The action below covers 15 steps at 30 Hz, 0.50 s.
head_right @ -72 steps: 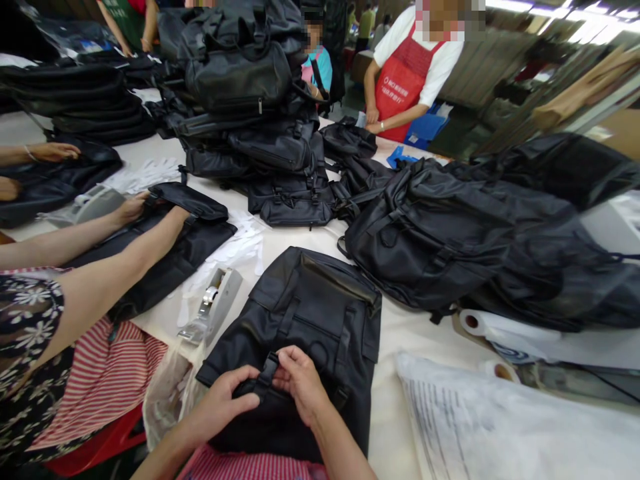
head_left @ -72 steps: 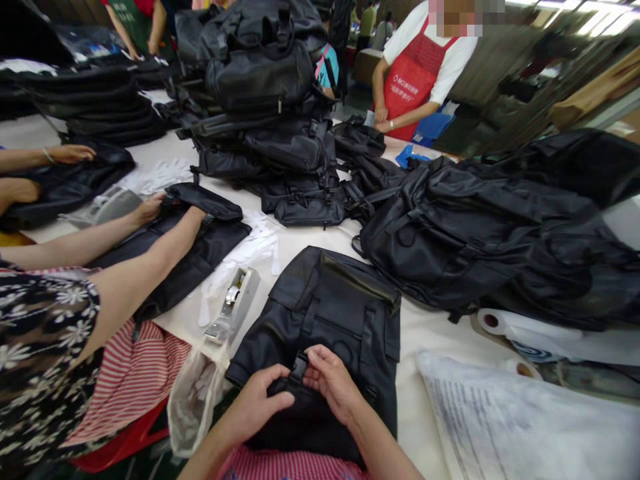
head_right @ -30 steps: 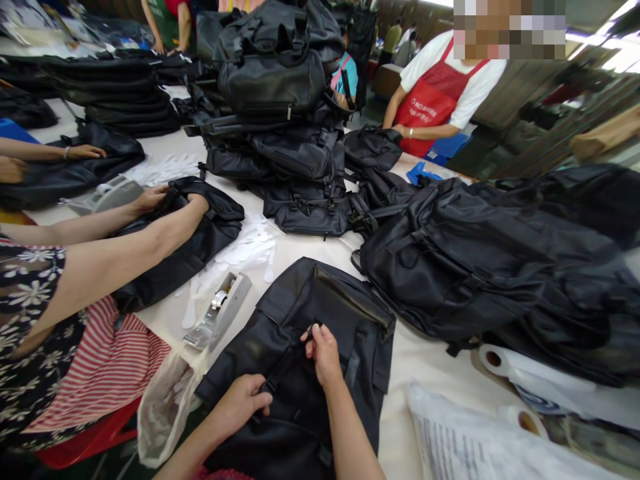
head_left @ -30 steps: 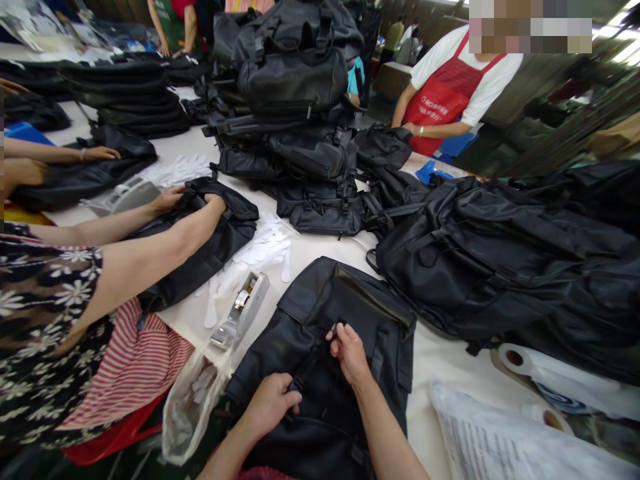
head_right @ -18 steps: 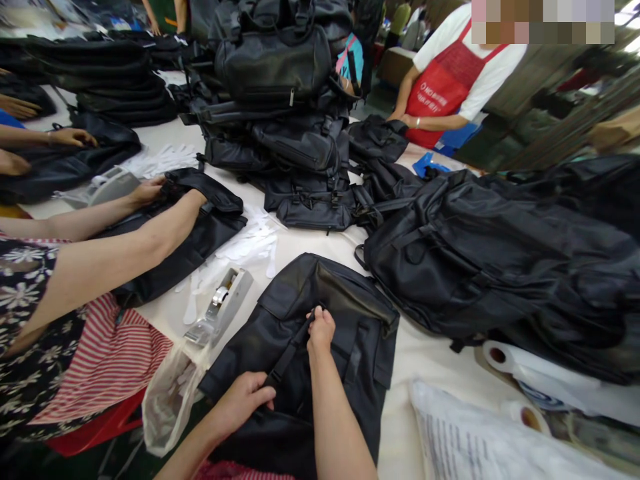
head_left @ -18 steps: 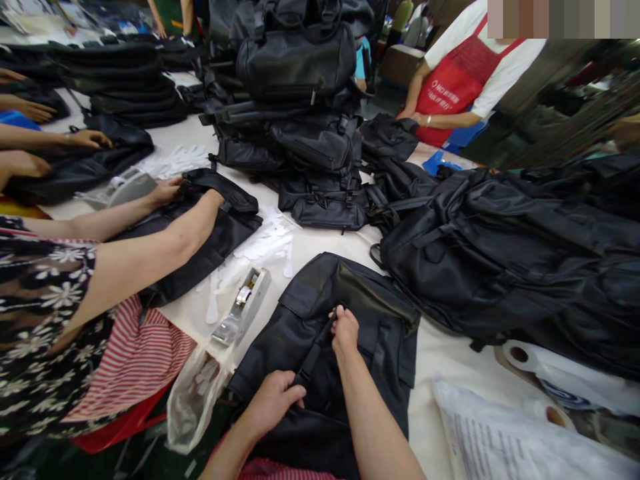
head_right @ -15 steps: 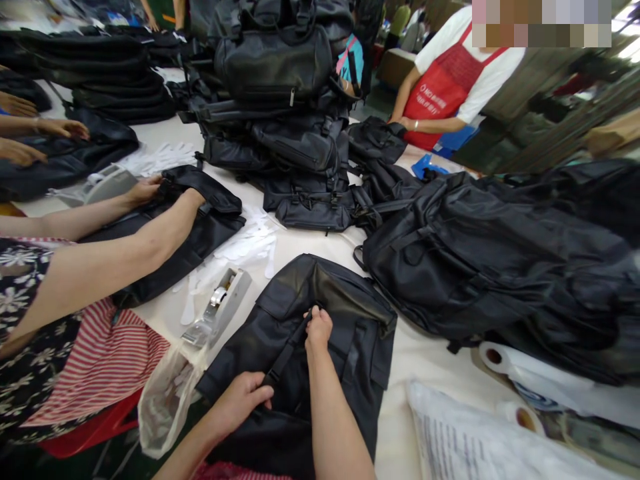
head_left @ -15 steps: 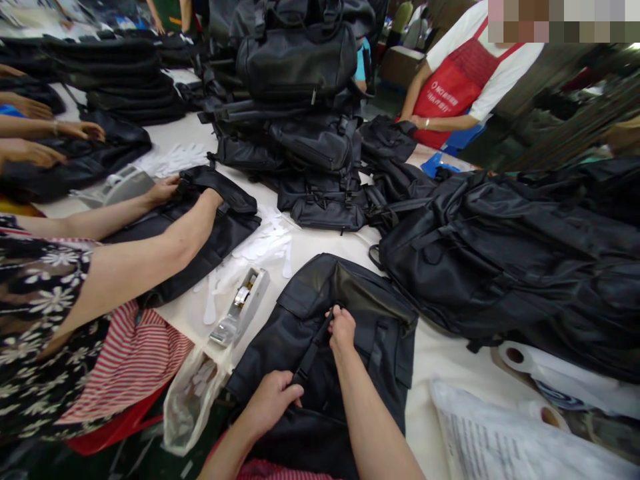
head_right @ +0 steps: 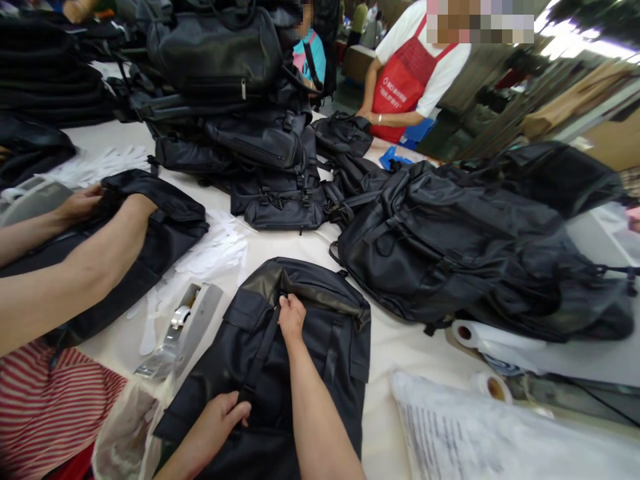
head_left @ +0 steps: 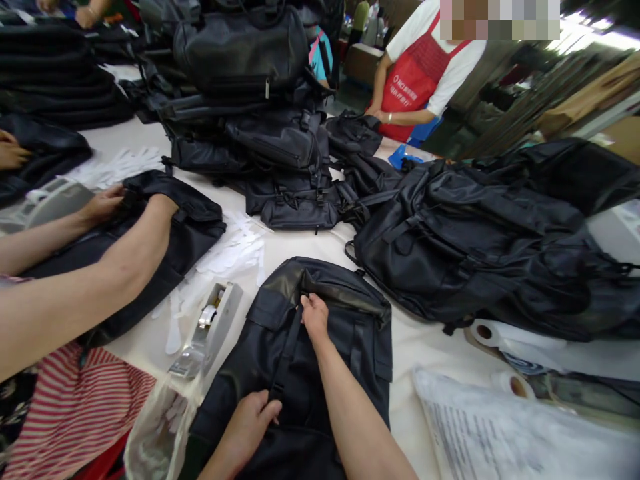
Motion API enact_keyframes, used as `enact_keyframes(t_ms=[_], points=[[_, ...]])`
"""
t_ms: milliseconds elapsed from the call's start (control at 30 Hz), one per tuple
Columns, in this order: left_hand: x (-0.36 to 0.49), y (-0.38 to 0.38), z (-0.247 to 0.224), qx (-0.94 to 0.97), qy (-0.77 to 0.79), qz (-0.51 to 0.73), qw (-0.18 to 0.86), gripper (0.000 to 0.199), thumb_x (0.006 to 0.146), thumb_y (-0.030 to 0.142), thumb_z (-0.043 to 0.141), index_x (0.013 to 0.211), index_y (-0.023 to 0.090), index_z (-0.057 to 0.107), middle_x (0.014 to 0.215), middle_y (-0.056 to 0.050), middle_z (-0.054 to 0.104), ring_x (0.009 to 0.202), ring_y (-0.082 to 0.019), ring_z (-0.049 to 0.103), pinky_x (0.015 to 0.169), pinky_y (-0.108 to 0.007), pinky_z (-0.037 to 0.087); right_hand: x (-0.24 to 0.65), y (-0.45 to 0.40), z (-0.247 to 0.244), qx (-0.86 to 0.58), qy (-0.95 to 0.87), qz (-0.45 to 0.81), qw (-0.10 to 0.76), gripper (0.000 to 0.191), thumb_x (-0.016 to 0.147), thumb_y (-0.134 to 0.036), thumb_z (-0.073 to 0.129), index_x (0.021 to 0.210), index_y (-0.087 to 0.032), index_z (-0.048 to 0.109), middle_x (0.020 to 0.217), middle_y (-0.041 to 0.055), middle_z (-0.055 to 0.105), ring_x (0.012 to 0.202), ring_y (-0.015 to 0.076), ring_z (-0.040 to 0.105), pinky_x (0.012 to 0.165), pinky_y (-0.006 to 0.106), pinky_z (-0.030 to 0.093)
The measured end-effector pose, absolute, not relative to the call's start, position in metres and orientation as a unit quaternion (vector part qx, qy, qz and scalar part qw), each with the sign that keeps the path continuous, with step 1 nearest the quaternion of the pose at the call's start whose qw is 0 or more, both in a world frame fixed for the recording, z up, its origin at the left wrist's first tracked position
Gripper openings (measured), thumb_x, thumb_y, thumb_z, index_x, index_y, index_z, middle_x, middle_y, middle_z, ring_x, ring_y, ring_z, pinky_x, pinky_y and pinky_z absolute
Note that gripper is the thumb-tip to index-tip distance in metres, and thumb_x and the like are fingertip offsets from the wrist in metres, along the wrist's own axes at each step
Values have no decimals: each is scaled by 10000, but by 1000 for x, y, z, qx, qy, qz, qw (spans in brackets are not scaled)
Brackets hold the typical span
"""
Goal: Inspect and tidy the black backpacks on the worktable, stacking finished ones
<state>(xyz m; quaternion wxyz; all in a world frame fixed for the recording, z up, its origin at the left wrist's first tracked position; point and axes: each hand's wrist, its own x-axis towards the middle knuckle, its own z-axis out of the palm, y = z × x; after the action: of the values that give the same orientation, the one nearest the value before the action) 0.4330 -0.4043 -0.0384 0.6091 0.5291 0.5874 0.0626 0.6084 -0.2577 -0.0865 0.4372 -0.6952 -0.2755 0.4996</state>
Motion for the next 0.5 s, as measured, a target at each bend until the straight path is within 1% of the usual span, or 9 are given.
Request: enact_keyframes(t_ms=[67, 133, 200, 267, 333, 433, 500], points=[[434, -402, -43, 537, 594, 48, 598, 308, 786, 432, 416, 632, 193, 532, 682, -31, 640, 708, -191, 601, 685, -270, 406, 610, -254, -83, -690, -280, 504, 437, 239, 719, -444, 642, 683, -232, 538, 502, -57, 543, 380, 108, 454, 376, 247, 399], [435, -399, -43, 531, 596, 35, 602, 288, 779, 423, 429, 634, 196, 529, 683, -24, 630, 711, -186, 589, 681, -262, 397, 616, -253, -77, -672, -282, 526, 439, 225, 682, -404, 688, 692, -213, 569, 478, -60, 530, 386, 108, 493, 398, 243, 448], [434, -397, -38, 521, 585, 32, 620, 279, 764, 432, 448, 634, 198, 523, 676, -9, 603, 708, -178, 560, 671, -253, 383, 623, -254, -71, -649, -279, 552, 444, 238, 652, -375, 719, 764, -193, 613, 508, -50, 556, 461, 127, 581, 467, 251, 515], [432, -397, -30, 509, 560, 35, 652, 301, 745, 473, 469, 630, 198, 509, 656, 9, 550, 688, -164, 508, 656, -246, 365, 631, -256, -68, -632, -272, 569, 451, 300, 643, -366, 730, 857, -176, 639, 588, -25, 611, 552, 146, 643, 523, 259, 552], [429, -398, -22, 495, 540, 39, 680, 349, 723, 534, 481, 626, 199, 490, 642, 24, 488, 669, -149, 448, 647, -244, 350, 636, -258, -68, -628, -264, 575, 452, 336, 638, -368, 738, 889, -163, 648, 614, -12, 633, 545, 144, 647, 496, 245, 547], [425, -403, -14, 484, 547, 35, 683, 419, 704, 614, 473, 619, 204, 458, 636, 34, 423, 660, -141, 400, 647, -250, 343, 638, -258, -71, -642, -249, 576, 441, 319, 602, -348, 766, 816, -146, 644, 524, -30, 597, 442, 128, 597, 377, 204, 480], [424, -407, -13, 488, 558, 27, 670, 415, 715, 611, 454, 621, 206, 446, 641, 34, 410, 662, -143, 402, 649, -253, 346, 637, -255, -74, -651, -239, 576, 432, 290, 595, -333, 773, 765, -145, 632, 488, -37, 578, 418, 122, 582, 340, 183, 448]])
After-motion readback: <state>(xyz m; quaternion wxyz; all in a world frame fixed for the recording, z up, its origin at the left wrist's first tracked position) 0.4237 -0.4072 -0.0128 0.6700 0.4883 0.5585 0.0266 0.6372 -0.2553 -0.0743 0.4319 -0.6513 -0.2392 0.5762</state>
